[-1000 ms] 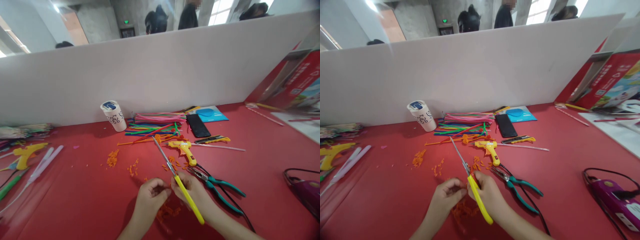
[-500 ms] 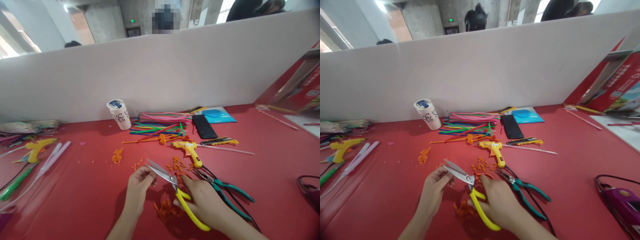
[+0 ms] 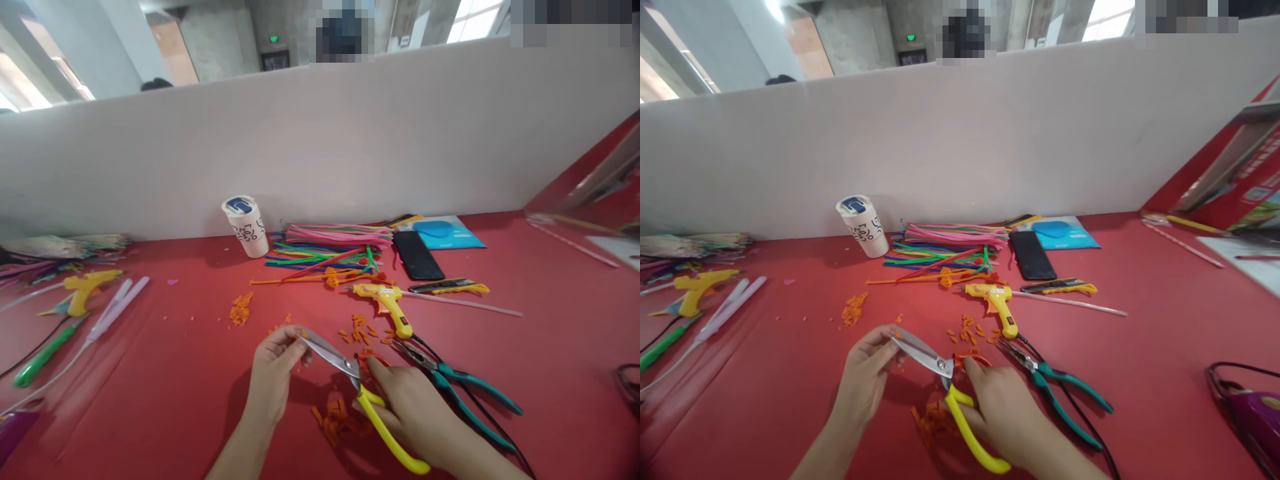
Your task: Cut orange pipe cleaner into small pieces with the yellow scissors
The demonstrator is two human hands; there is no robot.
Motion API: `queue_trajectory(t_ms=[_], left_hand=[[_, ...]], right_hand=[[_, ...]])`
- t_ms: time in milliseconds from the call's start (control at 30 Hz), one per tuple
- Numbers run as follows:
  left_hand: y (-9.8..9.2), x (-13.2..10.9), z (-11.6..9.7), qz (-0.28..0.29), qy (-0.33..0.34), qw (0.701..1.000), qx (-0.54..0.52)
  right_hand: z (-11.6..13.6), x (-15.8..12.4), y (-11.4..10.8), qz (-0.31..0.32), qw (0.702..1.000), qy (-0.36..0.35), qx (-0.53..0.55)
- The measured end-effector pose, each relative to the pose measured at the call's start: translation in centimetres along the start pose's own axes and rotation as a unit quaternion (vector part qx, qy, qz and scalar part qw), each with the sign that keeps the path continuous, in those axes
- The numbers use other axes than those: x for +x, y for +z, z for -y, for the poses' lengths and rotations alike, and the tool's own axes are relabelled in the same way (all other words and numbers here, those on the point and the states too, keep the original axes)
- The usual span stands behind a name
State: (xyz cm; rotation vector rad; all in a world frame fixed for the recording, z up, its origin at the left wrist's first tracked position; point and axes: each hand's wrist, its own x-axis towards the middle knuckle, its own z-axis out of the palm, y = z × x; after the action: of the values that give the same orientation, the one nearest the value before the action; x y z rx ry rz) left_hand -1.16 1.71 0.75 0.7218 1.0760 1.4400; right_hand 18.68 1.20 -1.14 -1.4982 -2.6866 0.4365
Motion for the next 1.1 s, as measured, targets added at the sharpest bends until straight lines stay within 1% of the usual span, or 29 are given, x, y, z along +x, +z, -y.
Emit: queue_trajectory(t_ms=[200, 367, 567, 800, 967, 1033, 1100], left_hand=[[-0.18, 0.20, -0.09, 0.003, 0.002, 1.000, -0.002], [-0.08, 0.17, -0.20, -0.015, 0.004, 1.000, 0.011], [0.18, 0.00, -0.45, -0.023, 0.003, 1.000, 0.020], [0.02, 0.05, -0.26, -0.009, -0.003, 1.000, 0.005], [0.02, 0.05, -0.50, -0.011, -0.007, 1.000, 0.009], [0.04, 0.06, -0.60, -0.004, -0.012, 1.000, 0.004], [0.08, 0.01, -0.62, 0.013, -0.028, 1.000, -0.001]], right_hand=[[-0.12, -0.09, 0.04, -0.003, 1.000, -0.009, -0.021], [-0.04, -0.08, -0.33, -0.006, 1.000, -0.012, -0.022], [0.04, -0.20, -0.42, -0.006, 1.000, -0.014, -0.023], [0.10, -0.02, -0.47, -0.004, 1.000, -0.008, -0.008], [-0.22, 0.06, -0.18, -0.005, 1.000, 0.000, -0.004], [-0.26, 0.13, -0.04, -0.011, 1.000, 0.008, 0.021], [-0.04, 0.28, -0.13, -0.021, 0.995, 0.024, 0.089]])
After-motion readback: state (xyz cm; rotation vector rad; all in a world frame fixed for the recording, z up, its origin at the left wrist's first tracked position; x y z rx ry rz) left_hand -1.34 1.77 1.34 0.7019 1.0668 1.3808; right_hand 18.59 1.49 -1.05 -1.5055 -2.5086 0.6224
